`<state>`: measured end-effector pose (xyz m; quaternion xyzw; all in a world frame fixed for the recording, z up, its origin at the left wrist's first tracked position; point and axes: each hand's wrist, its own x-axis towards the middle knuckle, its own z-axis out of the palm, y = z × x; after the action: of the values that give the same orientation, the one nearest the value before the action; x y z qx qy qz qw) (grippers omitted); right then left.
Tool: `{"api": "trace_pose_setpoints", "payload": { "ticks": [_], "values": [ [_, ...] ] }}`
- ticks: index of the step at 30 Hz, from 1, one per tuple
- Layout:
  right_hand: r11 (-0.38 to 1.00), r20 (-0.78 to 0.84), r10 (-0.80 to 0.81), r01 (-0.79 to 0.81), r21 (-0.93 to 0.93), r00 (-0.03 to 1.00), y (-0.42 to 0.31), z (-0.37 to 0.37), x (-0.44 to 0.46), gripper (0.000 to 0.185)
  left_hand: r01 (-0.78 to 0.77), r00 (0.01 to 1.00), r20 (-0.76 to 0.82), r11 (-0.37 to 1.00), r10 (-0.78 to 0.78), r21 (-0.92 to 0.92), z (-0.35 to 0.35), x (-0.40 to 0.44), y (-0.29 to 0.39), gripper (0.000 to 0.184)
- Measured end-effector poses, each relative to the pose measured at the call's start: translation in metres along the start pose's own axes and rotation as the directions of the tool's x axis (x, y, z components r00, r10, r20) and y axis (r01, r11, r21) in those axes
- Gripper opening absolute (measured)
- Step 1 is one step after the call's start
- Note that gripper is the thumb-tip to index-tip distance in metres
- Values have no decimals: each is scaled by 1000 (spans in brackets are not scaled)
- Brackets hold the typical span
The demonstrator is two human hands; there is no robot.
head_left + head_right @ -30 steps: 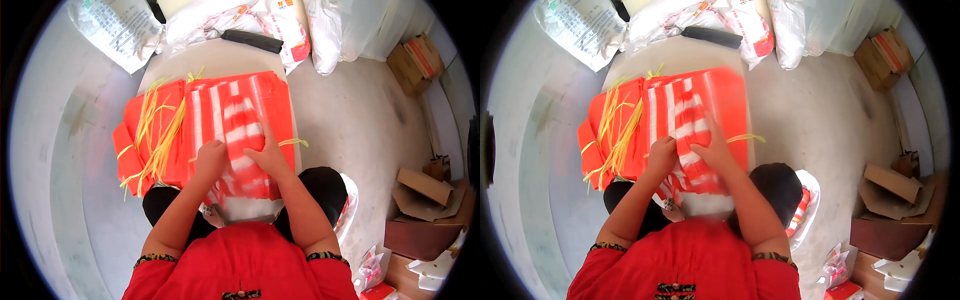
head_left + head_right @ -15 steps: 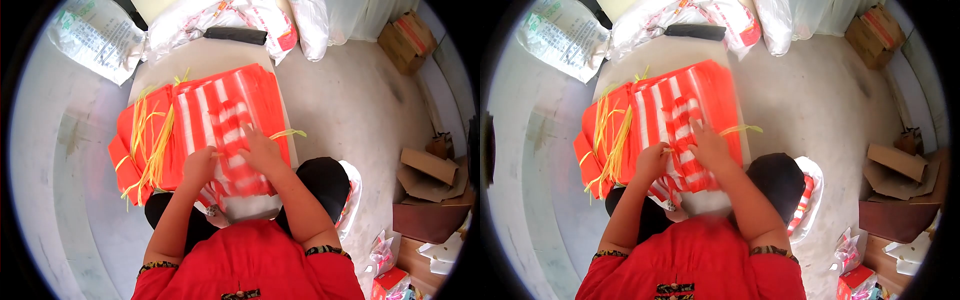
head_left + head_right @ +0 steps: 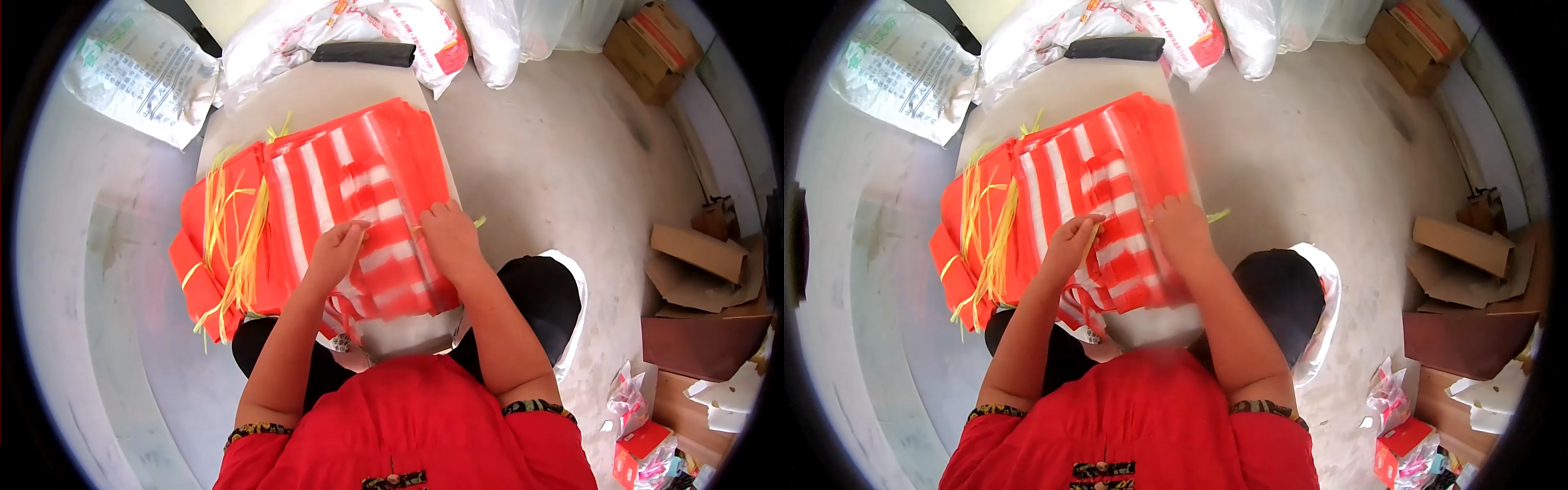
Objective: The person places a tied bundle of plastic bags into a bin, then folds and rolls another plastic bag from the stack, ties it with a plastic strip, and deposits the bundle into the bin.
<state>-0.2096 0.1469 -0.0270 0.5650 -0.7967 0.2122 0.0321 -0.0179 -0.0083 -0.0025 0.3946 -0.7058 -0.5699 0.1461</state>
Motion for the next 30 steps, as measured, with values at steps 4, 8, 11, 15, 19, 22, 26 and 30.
{"api": "trace_pose_setpoints", "payload": {
  "ticks": [4, 8, 11, 15, 19, 22, 26, 30],
  "values": [
    [1000, 28, 5, -4, -15, 1000, 4, -1, -1, 10, 1, 998, 58, 1000, -2, 19, -3, 0, -2, 24],
    [959, 272, 224, -261, 112, 936, -8, -26, 9, 17, -98, 995, 37, 986, 93, 138, 1, -1, -6, 19],
    [872, 321, 259, -364, 328, 911, -13, -49, 10, 24, -102, 993, -23, 961, 112, 255, 5, -2, 4, 17],
    [745, 332, 158, -333, 578, 930, -7, -58, 10, 24, -224, 959, -83, 906, 271, 359, 15, -4, 5, 16],
    [485, 302, 61, -293, 824, 951, -8, -48, 13, 24, -260, 962, 3, 908, 275, 327, 19, -6, 9, 15],
    [382, 252, 45, -250, 890, 967, -18, -39, 19, 24, -241, 970, 59, 929, 234, 279, 21, -12, 17, 13],
    [496, 224, 55, -221, 840, 973, -31, -45, 25, 23, -258, 966, 32, 959, 256, 122, 26, -14, 10, 14],
    [631, 148, 91, -172, 757, 985, -41, -44, 30, 21, -200, 979, 30, 977, 203, -81, 27, -15, 9, 15]
  ]
}}
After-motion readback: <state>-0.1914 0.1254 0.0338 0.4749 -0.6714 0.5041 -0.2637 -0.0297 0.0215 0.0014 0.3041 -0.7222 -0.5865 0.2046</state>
